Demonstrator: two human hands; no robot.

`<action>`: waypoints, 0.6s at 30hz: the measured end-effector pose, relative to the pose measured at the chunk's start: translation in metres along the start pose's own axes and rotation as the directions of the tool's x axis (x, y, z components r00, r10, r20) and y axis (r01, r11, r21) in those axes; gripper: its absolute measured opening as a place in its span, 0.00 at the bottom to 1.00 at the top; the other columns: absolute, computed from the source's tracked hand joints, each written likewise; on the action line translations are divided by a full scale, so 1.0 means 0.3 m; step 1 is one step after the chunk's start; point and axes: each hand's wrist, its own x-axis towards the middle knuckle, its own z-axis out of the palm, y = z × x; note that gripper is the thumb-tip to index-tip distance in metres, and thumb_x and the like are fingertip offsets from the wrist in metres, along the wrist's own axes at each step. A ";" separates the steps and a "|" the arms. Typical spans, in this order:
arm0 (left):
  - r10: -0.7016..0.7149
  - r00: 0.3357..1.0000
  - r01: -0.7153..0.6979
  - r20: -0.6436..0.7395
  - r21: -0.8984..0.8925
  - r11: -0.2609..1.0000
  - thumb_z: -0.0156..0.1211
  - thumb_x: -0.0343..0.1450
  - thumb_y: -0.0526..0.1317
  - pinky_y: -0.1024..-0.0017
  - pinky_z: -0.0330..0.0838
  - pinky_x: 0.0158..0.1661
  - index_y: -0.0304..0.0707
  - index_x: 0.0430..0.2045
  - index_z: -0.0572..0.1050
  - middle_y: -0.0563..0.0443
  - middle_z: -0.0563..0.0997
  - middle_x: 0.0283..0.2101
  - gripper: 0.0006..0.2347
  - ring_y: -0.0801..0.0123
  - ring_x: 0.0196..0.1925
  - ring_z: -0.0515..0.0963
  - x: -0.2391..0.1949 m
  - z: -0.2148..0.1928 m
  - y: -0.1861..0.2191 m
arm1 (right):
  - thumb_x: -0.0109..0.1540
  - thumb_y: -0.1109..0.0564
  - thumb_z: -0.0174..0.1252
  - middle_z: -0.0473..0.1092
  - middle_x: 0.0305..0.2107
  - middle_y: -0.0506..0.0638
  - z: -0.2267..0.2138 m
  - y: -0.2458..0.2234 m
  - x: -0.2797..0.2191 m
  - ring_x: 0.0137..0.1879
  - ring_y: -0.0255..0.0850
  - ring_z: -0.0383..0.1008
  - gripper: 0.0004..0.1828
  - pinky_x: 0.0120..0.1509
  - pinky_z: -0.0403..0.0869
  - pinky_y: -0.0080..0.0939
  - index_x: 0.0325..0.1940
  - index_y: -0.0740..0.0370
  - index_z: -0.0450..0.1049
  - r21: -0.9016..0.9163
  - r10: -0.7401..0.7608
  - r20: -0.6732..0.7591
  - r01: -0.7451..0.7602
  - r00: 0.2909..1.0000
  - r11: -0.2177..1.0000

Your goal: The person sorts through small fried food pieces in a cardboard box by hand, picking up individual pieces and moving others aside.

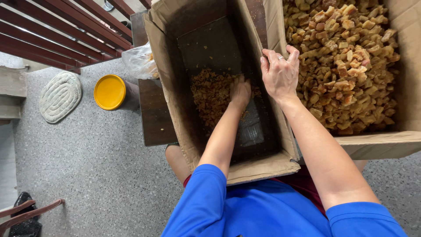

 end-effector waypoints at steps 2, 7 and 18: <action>0.015 1.000 -0.015 0.000 0.036 0.999 0.55 0.70 0.34 0.50 0.66 0.54 0.36 0.45 0.78 0.37 0.76 0.57 0.12 0.44 0.61 0.71 -0.007 -0.012 0.018 | 0.73 0.51 0.59 0.80 0.44 0.53 -0.003 -0.004 0.002 0.65 0.59 0.61 0.12 0.70 0.63 0.56 0.57 0.56 0.79 0.001 0.003 -0.011 -0.003 1.000 1.000; -0.173 0.979 0.082 -0.108 -0.569 0.818 0.54 0.78 0.30 0.71 0.81 0.47 0.34 0.46 0.76 0.48 0.84 0.42 0.06 0.63 0.45 0.85 -0.012 -0.393 0.076 | 0.72 0.52 0.59 0.80 0.44 0.52 -0.006 -0.004 0.007 0.65 0.59 0.62 0.12 0.70 0.63 0.56 0.57 0.57 0.79 0.011 0.000 -0.004 0.000 1.000 1.000; 0.240 0.879 -0.466 -0.411 -0.642 0.608 0.55 0.81 0.33 0.70 0.82 0.60 0.34 0.66 0.67 0.42 0.76 0.63 0.17 0.64 0.57 0.80 0.149 -0.884 0.373 | 0.73 0.50 0.59 0.80 0.44 0.54 0.032 0.029 -0.014 0.66 0.60 0.62 0.13 0.71 0.63 0.56 0.58 0.57 0.79 0.021 -0.011 -0.019 0.012 1.000 1.000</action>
